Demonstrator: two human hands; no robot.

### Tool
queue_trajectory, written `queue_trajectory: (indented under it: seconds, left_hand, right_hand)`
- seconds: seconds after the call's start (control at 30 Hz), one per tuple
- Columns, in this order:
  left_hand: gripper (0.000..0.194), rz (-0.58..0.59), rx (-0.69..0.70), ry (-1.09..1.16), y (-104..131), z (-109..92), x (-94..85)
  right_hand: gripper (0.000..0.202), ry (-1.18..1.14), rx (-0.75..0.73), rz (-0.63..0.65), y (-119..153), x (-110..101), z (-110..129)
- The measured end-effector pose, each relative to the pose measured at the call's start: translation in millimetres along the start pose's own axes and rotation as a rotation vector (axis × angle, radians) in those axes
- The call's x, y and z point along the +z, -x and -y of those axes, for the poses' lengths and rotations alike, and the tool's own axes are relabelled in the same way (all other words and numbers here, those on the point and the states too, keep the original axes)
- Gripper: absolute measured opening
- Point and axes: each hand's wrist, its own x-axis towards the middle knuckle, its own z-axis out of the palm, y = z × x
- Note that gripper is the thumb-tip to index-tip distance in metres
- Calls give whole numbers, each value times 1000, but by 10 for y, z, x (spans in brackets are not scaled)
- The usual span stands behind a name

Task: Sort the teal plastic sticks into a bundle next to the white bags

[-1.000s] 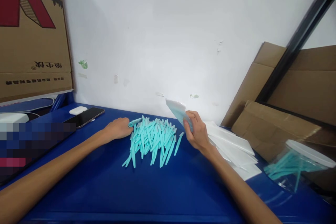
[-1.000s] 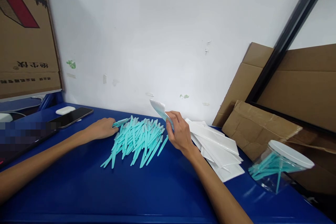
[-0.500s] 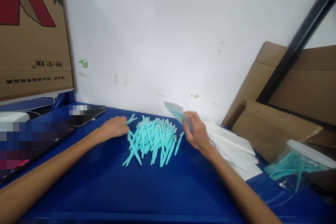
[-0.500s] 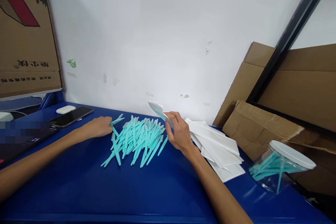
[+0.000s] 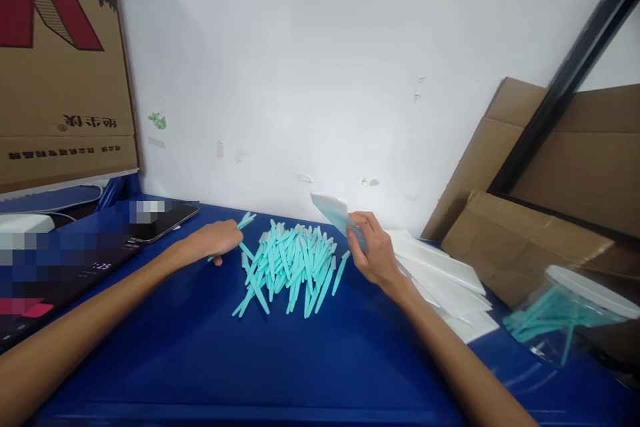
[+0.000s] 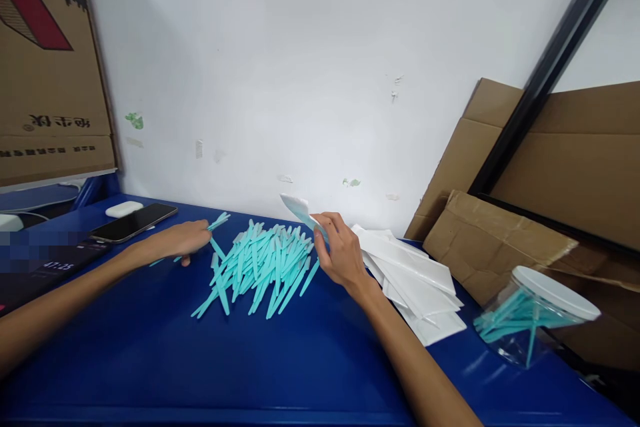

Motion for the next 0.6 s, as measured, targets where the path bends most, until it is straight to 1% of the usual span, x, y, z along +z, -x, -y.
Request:
queue_trajectory:
  seconds: [0.03, 0.13, 0.2, 0.27, 0.33, 0.4, 0.53, 0.6]
  left_hand:
    - [17, 38, 11, 20, 12, -11, 5]
    - [39, 157, 95, 52, 28, -9, 12]
    - [50, 236, 152, 54, 26, 21, -1]
    - [54, 290, 178, 46, 12, 64, -27]
    - [54, 298, 175, 45, -18, 110, -53]
    - [53, 235, 148, 11, -63, 151, -65]
    - [47, -32, 77, -137, -156, 180, -25]
    - [48, -130, 21, -156, -177, 159, 22]
  right_hand:
    - [28, -1, -1, 1, 0, 1, -3]
    - [28, -1, -7, 4, 2, 6, -10]
    - [28, 1, -12, 3, 4, 8, -11]
    - [27, 3, -13, 5, 6, 8, -11]
    - [28, 6, -9, 9, 8, 8, -10]
    - [28, 10, -7, 16, 12, 10, -10]
    - [27, 14, -12, 23, 18, 22, -12]
    - [27, 12, -15, 24, 21, 29, -12]
